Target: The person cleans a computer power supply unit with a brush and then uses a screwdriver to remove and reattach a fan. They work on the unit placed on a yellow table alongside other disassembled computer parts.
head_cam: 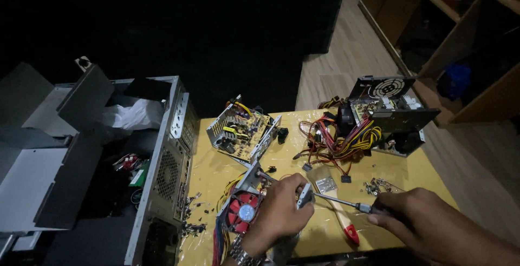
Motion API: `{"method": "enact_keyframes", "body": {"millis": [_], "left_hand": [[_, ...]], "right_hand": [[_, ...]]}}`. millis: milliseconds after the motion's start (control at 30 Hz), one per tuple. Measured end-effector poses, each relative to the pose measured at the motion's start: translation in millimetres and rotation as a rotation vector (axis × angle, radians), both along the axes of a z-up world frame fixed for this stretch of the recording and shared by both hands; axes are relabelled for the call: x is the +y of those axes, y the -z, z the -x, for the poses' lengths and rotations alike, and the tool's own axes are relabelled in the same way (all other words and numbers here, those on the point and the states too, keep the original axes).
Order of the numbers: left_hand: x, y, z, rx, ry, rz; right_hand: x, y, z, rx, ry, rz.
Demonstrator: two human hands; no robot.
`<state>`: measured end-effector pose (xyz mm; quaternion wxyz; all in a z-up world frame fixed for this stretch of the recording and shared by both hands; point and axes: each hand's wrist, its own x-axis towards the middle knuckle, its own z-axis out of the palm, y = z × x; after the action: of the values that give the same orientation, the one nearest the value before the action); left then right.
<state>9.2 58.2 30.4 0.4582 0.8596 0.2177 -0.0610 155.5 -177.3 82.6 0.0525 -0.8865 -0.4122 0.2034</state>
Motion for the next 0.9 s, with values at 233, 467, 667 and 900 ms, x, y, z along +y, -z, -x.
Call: {"method": "enact_keyframes", "body": {"millis": [233,467,667,900], "left_hand": [[-2.1,9.1,-3.1,-0.094,-0.024,-0.05],[-9.0,10.6,-0.7,-0.064,-0.061,-0.02],[-12.2,23.7,6.3,-0.288,-0.067,-0.117],[-23.2,61.7,3.4,-0.346,-0.014,-0.299]], "right_hand": [[-7.1,22.9,-2.0,-0.058,-0.073,-0.105],[-20.8,65.9,-7.5,-0.209,-0.134,-0.02],[-18.8,46.9,1.5,0.332,-0.164,-0.453],[-54.3,71.1,18.3,0.079,0.384,0.182]]}}
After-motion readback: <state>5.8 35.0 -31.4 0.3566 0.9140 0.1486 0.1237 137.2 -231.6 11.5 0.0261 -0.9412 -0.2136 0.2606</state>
